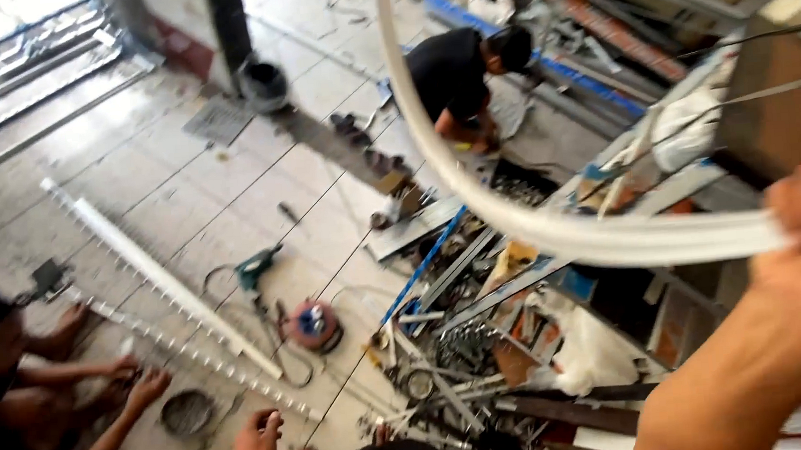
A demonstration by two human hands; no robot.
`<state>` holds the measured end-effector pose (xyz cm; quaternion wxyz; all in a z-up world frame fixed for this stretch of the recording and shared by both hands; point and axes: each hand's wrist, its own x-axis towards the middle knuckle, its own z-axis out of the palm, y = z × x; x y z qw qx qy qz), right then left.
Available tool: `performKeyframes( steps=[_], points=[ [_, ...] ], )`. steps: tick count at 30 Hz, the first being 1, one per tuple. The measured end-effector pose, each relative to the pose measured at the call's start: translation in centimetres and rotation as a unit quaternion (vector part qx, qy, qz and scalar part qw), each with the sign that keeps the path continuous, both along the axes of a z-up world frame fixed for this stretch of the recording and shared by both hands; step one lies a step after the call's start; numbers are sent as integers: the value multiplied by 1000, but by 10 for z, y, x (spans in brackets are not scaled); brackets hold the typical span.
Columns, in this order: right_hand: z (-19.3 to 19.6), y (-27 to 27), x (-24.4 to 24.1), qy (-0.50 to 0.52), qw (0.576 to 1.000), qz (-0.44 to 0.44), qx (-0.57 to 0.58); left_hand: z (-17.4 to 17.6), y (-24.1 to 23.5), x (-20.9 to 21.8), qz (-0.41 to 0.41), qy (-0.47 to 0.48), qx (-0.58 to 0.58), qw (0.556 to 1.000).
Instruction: Assembling a circular metal frame by manually fitting and bending metal strips into a mold on the floor.
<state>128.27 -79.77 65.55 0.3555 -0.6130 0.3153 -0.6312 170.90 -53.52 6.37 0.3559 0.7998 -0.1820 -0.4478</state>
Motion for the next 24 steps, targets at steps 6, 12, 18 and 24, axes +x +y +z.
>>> performKeyframes(
  steps=[6,12,18,24],
  points=[
    [-125,52,92,35,990,-69,115,92,46,21,-27,29,163,986],
    [-225,94,102,274,881,-129,364,92,69,46,-32,-9,137,990],
    [-322,140,85,381,747,-127,529,45,80,59,-92,-53,150,983],
    [-419,185,50,403,640,-99,646,15,100,51,-168,-52,280,944]
  ],
)
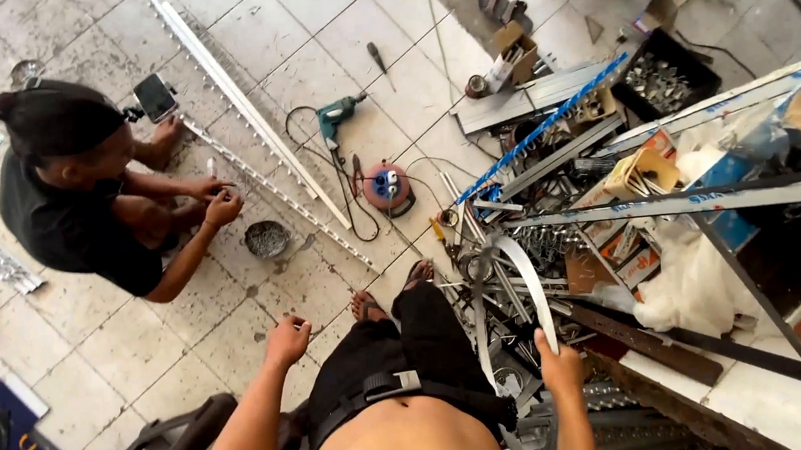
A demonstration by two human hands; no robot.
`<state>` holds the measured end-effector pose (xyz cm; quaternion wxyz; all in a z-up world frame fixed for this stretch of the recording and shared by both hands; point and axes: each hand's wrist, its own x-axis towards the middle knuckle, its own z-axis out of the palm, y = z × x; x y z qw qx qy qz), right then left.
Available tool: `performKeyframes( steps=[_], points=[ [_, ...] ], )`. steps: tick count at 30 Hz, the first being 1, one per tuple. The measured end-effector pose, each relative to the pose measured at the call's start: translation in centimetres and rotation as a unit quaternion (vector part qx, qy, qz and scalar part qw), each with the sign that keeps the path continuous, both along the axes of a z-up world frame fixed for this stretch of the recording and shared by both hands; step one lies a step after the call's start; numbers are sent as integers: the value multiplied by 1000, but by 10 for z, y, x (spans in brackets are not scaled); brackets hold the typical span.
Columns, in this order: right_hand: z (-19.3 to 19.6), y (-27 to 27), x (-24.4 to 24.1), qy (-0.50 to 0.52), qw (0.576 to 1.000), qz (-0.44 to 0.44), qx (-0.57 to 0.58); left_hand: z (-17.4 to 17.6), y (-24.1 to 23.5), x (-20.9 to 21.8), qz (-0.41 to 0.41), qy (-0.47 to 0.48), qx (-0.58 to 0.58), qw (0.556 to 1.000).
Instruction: Assembling a circular metal frame by manually fitting and bending metal strips into a mold on the floor.
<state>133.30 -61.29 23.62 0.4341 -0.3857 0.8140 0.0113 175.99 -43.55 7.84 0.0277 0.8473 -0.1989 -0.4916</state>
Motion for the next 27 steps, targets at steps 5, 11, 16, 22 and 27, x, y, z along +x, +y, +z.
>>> performKeyframes(
  steps=[5,11,16,22,27],
  points=[
    [-37,16,-45,48,996,-35,62,23,-18,-15,-11,22,56,998],
    [-1,-14,-65,78,989,-80,96,35,-80,-23,17,32,52,998],
    [19,-40,-67,5,996,-55,71,38,-136,-27,15,-28,-50,998],
    [21,-67,-57,4,999,-34,26,56,-161,-27,69,-26,-127,989],
    [35,-104,-39,0,999,-22,-49,7,-133,-17,30,-47,-31,998]
  ],
)
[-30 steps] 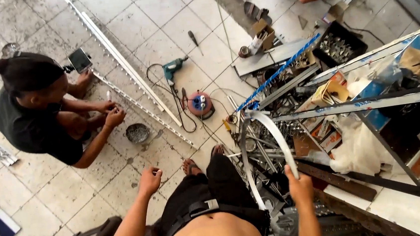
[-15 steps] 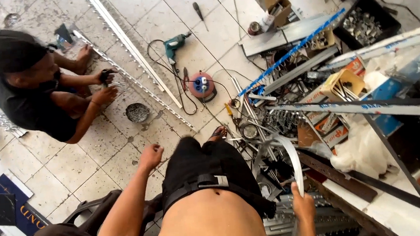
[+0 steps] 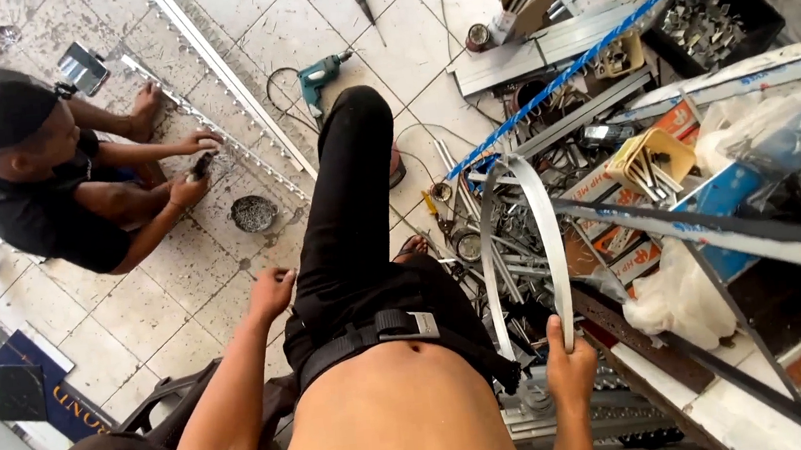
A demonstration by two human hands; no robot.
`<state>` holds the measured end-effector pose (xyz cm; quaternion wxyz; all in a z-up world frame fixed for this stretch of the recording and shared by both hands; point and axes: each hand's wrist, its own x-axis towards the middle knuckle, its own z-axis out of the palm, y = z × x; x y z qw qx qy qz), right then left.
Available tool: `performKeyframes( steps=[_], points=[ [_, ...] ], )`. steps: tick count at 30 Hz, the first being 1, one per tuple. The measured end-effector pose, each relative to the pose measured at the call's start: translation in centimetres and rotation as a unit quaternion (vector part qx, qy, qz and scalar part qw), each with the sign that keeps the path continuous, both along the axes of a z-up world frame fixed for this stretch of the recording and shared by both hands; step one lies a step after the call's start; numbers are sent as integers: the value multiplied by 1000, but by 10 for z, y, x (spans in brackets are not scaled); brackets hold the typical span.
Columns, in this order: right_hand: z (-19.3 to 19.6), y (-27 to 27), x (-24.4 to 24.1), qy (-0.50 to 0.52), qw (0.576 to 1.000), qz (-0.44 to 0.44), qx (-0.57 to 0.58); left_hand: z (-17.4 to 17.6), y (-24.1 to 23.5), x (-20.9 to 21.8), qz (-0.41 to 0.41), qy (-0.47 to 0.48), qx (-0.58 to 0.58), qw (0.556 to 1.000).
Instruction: Assembling a circular metal frame by manually fitting and bending metal strips into a mold on the floor.
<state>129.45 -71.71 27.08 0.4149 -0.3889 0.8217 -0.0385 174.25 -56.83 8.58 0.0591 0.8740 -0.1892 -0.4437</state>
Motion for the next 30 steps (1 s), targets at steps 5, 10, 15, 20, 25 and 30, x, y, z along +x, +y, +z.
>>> performKeyframes(
  steps=[5,10,15,20,25,30],
  points=[
    [5,-40,9,-16,994,2,-105,-38,0,3,-21,11,50,998],
    [11,-103,53,-8,985,-9,-174,-66,-80,37,-9,49,122,991],
    [7,-225,113,103,988,-56,-96,-73,-232,111,-22,58,96,993],
    [13,-375,181,183,980,-45,-63,-11,-433,209,-11,68,85,994],
    [62,-481,251,46,987,-78,-134,37,-573,282,29,39,-129,990],
    [89,-542,290,62,978,-77,-185,128,-672,303,68,57,-174,981]
  ],
)
